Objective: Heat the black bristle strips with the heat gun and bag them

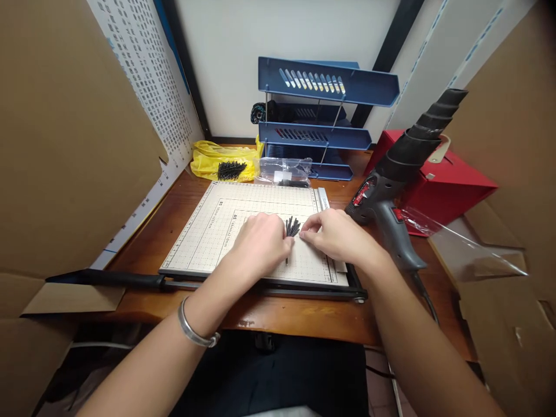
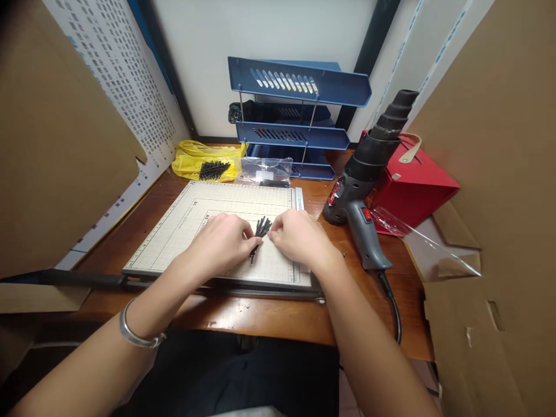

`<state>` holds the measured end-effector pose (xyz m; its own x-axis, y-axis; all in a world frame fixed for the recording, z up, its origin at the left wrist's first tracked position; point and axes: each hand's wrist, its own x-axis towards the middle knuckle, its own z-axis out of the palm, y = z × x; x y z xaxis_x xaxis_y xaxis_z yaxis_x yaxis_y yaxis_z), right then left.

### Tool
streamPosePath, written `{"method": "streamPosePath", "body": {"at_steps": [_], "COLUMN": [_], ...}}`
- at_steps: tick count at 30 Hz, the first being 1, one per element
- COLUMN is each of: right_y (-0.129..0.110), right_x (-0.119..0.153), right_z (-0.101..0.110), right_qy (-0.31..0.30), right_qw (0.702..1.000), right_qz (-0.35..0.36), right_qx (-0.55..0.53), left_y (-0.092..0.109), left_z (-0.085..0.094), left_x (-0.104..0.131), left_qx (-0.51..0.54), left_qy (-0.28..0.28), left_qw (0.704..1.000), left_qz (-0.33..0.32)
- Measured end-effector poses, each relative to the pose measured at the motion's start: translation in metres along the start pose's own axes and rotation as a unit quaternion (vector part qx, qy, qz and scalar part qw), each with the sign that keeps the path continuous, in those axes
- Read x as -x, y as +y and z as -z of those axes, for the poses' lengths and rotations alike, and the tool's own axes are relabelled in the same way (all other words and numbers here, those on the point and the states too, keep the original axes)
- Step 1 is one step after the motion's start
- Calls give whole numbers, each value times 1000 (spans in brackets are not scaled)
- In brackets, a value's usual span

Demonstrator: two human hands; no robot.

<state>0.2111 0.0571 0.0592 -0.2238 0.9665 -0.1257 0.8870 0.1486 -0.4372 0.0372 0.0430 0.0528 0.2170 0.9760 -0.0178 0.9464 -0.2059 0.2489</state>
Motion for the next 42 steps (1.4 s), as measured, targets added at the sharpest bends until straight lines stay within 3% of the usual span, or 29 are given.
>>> {"method": "streamPosePath", "body": {"at_steps": [7, 13, 16, 21, 25, 30, 33, 36, 40, 42], "right_y": [13, 12, 14, 16, 15, 20, 24, 23, 15, 12], "right_x": [-18, -33, -36, -37, -35, -30, -24, -14, 0, 3], "right_z": [8, 0, -3, -8, -10, -10, -6, 0, 1, -3], "right_qy": [33, -6, -20, 8, -11, 59, 68, 41, -54, -62], "right_qw": [998, 996, 992, 990, 986, 989, 992, 994, 995, 994], "right_qz": [53, 87, 118, 141, 160, 130, 110, 96, 80, 84], "right_qx": [13, -24, -44, -28, -52, -35, -5, -19, -38, -32], "left_y": [-2, -17, -27, -37, -36, -30, -26, -25, -25, -25], "left_z": [-12, -26, -26, -24, -29, -34, -37, -39, -39, -38], "left_x": [21, 33, 38, 41, 41, 41, 40, 42, 43, 41], "left_qx": [101, 222, 233, 223, 216, 199, 169, 186, 223, 217], "left_qy": [43, 74, 51, 1, 23, 38, 55, 73, 89, 86], "left_qw": [994, 971, 968, 970, 972, 975, 980, 977, 969, 970], "left_qz": [-1, -45, -77, -96, -92, -96, -89, -76, -65, -68]}}
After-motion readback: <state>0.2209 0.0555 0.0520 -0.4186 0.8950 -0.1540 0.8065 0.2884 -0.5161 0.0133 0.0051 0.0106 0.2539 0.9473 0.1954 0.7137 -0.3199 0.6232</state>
